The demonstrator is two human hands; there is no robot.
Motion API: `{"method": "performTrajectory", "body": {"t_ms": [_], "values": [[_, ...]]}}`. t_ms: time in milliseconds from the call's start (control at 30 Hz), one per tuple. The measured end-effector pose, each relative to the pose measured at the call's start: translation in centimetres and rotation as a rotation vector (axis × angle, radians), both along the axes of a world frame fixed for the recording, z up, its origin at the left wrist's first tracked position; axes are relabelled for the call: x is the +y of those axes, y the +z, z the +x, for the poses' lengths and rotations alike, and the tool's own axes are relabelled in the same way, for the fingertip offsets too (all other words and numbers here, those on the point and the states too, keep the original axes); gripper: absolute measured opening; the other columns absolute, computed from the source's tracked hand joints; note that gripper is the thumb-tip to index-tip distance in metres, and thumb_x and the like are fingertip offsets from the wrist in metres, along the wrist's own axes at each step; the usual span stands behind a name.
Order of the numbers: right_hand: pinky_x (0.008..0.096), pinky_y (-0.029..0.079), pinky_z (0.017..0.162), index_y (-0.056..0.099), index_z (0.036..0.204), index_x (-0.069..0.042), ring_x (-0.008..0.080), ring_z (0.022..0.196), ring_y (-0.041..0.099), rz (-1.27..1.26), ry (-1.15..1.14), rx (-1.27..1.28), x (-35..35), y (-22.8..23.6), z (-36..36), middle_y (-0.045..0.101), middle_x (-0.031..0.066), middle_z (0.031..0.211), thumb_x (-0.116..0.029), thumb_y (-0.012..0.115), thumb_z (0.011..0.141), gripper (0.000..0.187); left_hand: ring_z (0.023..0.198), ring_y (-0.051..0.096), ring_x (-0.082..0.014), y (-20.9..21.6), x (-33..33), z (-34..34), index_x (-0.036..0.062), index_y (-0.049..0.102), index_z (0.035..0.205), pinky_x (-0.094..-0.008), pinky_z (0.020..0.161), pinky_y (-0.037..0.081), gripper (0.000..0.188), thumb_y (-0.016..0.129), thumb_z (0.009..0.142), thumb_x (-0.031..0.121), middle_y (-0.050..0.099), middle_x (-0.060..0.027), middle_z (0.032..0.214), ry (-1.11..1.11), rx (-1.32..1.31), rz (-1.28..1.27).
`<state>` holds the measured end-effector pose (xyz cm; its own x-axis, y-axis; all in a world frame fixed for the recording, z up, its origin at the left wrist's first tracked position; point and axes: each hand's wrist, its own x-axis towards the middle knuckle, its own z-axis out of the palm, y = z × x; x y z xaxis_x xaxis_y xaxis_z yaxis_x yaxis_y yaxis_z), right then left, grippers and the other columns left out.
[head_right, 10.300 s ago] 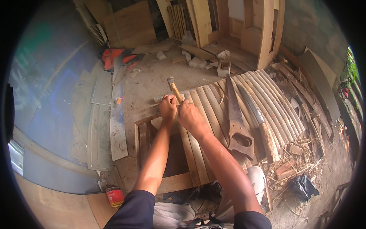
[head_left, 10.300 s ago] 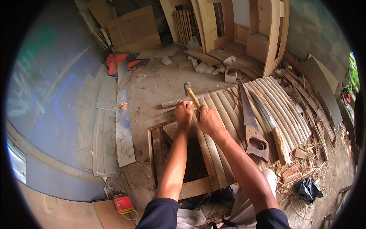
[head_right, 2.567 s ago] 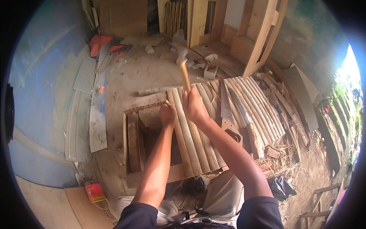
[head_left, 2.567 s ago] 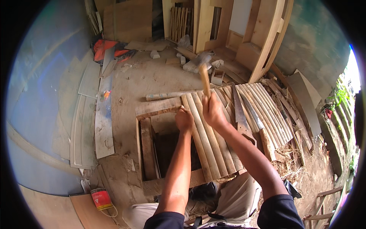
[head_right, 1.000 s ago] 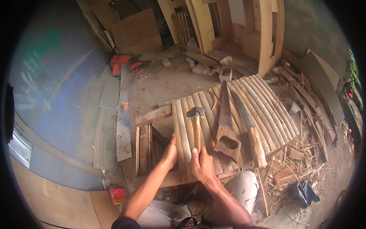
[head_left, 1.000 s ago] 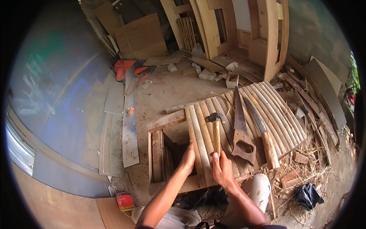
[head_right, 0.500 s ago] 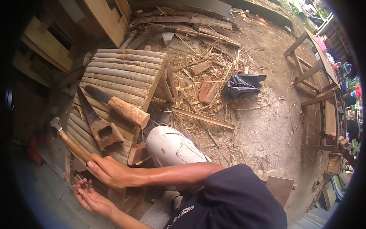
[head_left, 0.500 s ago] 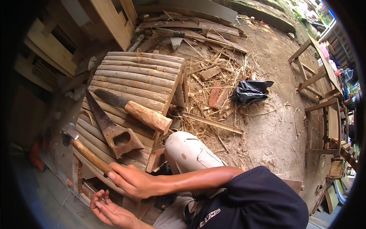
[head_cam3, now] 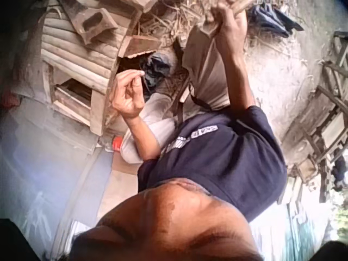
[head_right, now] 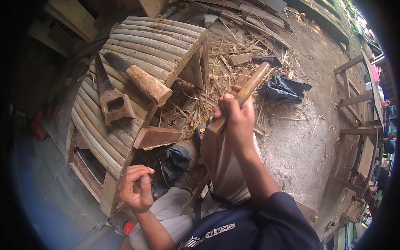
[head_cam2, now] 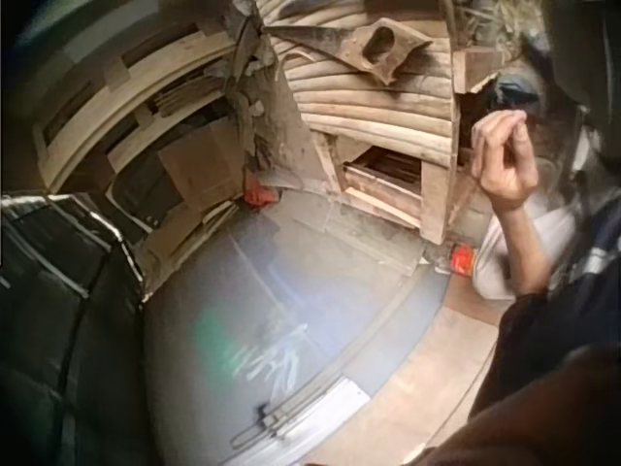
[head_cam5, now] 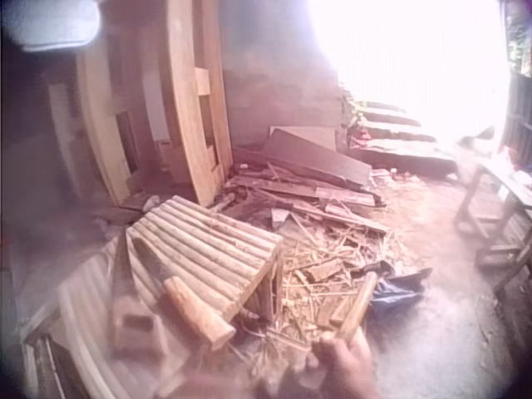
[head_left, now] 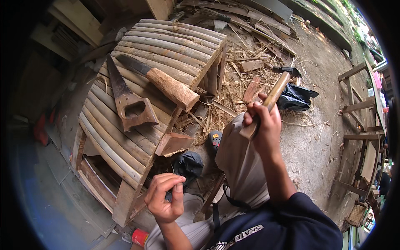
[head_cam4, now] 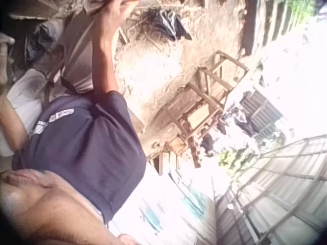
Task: The person sits on the floor and uses a knife to shave and shape a thin bamboo strip. They then place the strip onto a bamboo frame and use a hammer to drive nails into it, securing the strip in place. The person repeats this process with another strip.
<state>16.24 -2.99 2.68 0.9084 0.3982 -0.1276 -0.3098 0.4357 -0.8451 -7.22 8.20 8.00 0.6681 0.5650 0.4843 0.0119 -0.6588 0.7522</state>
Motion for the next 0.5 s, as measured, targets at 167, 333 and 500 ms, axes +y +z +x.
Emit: {"method": "performTrajectory", "body": {"t_ms": [167, 333, 500], "values": [[0.0247, 0.044, 0.051, 0.054, 0.11, 0.0, 0.0099, 0.058, 0.052, -0.342, 0.21, 0.117, -6.9, -4.1, 8.7, 0.054, 0.0028, 0.075, -0.009, 0.056, 0.097, 0.017, 0.083, 0.065, -0.0164, 0.2, -3.7, 5.9, 0.0002, 0.064, 0.097, -0.027, 0.076, 0.052, 0.006, 0.06, 0.093, 0.003, 0.07, -0.0104, 0.091, -0.033, -0.407, -0.843], [0.0367, 0.054, 0.063, 0.055, 0.116, 0.004, 0.0251, 0.071, 0.064, -1.27, 0.325, -0.568, -11.5, -17.6, 7.7, 0.068, 0.0189, 0.092, -0.017, 0.064, 0.09, 0.035, 0.088, 0.066, -0.013, -0.9, -7.2, 11.1, 0.0007, 0.065, 0.107, -0.0279, 0.08, 0.051, 0.016, 0.066, 0.091, 0.005, 0.071, -0.0079, 0.096, -0.263, -0.19, -0.371], [0.0509, 0.052, 0.069, 0.052, 0.105, -0.003, 0.042, 0.076, 0.065, -1.296, 0.703, -0.698, -19.5, -30.1, 1.4, 0.065, 0.0233, 0.084, -0.013, 0.064, 0.085, 0.026, 0.084, 0.067, -0.0141, -3.8, -8.3, 12.2, -0.0002, 0.065, 0.108, -0.028, 0.077, 0.052, 0.015, 0.062, 0.095, 0.006, 0.07, -0.0075, 0.092, -0.098, -0.078, -0.44]]}}
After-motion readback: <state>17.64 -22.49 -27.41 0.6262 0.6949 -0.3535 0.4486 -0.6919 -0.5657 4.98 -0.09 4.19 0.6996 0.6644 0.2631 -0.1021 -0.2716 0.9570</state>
